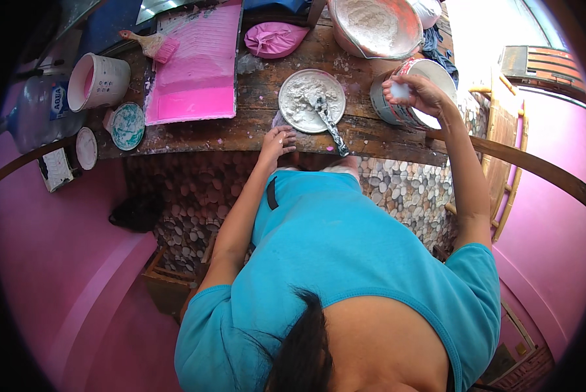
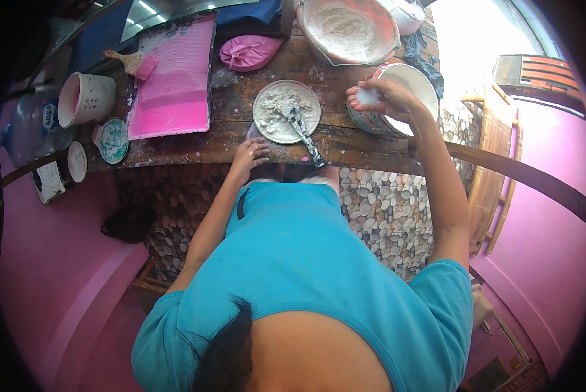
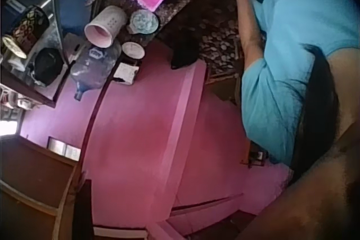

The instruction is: The person mixes a white substance in a small bowl using a metal tool. They add more white powder from a larger bucket and continue mixing until the mixture is combined.

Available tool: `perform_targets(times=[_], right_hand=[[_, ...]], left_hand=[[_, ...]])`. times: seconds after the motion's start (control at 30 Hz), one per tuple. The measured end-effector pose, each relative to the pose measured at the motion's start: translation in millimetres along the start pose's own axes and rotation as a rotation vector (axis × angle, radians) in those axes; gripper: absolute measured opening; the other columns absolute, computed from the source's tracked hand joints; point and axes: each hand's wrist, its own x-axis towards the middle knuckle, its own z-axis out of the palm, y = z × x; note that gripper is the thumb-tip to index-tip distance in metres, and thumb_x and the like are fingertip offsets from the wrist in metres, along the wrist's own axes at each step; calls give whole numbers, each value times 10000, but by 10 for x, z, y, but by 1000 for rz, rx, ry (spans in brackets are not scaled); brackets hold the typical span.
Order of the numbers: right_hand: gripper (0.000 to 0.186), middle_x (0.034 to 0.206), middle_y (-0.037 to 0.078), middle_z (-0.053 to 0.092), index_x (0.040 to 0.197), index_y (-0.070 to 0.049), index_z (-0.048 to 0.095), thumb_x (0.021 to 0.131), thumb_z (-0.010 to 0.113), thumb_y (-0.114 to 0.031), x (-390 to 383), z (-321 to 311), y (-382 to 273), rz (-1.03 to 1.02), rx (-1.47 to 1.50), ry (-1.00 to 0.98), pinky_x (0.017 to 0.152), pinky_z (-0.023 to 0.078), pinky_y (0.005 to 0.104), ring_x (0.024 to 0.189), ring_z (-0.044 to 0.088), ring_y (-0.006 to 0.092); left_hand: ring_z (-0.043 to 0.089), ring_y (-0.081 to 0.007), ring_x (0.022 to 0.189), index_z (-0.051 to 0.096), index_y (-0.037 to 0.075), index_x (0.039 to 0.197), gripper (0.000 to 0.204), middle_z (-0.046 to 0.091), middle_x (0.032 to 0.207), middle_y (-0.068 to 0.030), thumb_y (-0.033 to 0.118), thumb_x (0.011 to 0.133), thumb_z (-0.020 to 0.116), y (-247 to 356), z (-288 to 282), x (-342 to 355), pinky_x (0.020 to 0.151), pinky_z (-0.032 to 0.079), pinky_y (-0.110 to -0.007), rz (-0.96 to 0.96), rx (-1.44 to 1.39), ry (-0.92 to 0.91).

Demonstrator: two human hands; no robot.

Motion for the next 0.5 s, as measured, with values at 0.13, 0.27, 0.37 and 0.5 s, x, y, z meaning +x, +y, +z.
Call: perform_targets(times=[0.13,0.27,0.37,0.5], right_hand=[[356,1023,217,594,1093,155,489,915,464,-153,535,395,169,2,78,-145,863,532,329,924,619,248],[320,1064,224,576,1070,166,492,901,474,-106,1214,639,608,-7,163,-106,864,539,365,960,610,275],[308,1090,201,573,1085,131,526,904,478,-114,1512,738,870,-39,152,-54,845,547,335,970,603,252],[321,1105,141,587,1113,71,574,933,452,-164,1585,781,965,-110,-64,-47,836,527,279,957,598,193]], left_hand=[[597,-169,918,482,14,1153,275,586,1073,-119,144,928,390,77,10,-57,771,516,-316,22,9,46],[601,-162,889,494,24,1122,250,603,1046,-114,116,922,374,111,-80,-130,726,513,-305,52,-10,65],[601,-161,896,494,28,1121,248,609,1055,-111,115,925,369,126,-173,-206,727,512,-306,57,-9,97],[597,-158,908,495,31,1123,248,609,1066,-110,122,932,367,53,-288,-268,728,512,-307,56,-23,142]])
